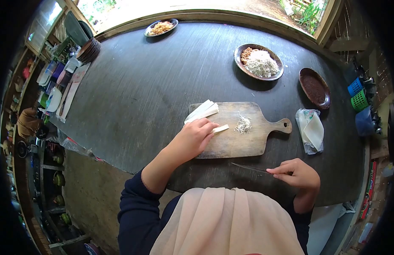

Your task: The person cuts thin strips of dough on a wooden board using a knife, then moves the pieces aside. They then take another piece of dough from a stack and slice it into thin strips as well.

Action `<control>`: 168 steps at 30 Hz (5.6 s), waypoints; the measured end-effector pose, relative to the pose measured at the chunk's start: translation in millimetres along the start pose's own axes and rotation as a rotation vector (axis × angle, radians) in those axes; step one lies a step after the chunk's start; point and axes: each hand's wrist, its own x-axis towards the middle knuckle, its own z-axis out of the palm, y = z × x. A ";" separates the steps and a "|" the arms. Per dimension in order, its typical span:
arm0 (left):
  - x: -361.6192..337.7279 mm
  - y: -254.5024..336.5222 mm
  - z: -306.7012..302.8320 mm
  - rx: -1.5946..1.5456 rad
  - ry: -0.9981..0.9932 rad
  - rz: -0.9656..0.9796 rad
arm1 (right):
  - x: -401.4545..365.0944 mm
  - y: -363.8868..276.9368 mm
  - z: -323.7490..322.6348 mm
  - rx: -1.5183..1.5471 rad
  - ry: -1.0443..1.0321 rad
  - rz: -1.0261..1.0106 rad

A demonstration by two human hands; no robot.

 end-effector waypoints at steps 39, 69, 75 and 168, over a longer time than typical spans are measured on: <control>-0.5 -0.8 1.4 -0.018 -0.030 -0.014 | 10.8 -5.5 13.2 -0.097 0.276 0.036; 0.0 -1.5 1.7 -0.017 -0.034 0.003 | 7.3 -7.8 10.2 -0.038 0.061 -0.044; -0.2 -0.5 1.5 -0.012 -0.038 -0.002 | 7.4 -5.6 11.2 -0.013 0.054 -0.040; 0.5 -2.2 3.8 -0.062 -0.083 0.004 | 12.3 -9.5 30.1 -0.290 0.364 -0.012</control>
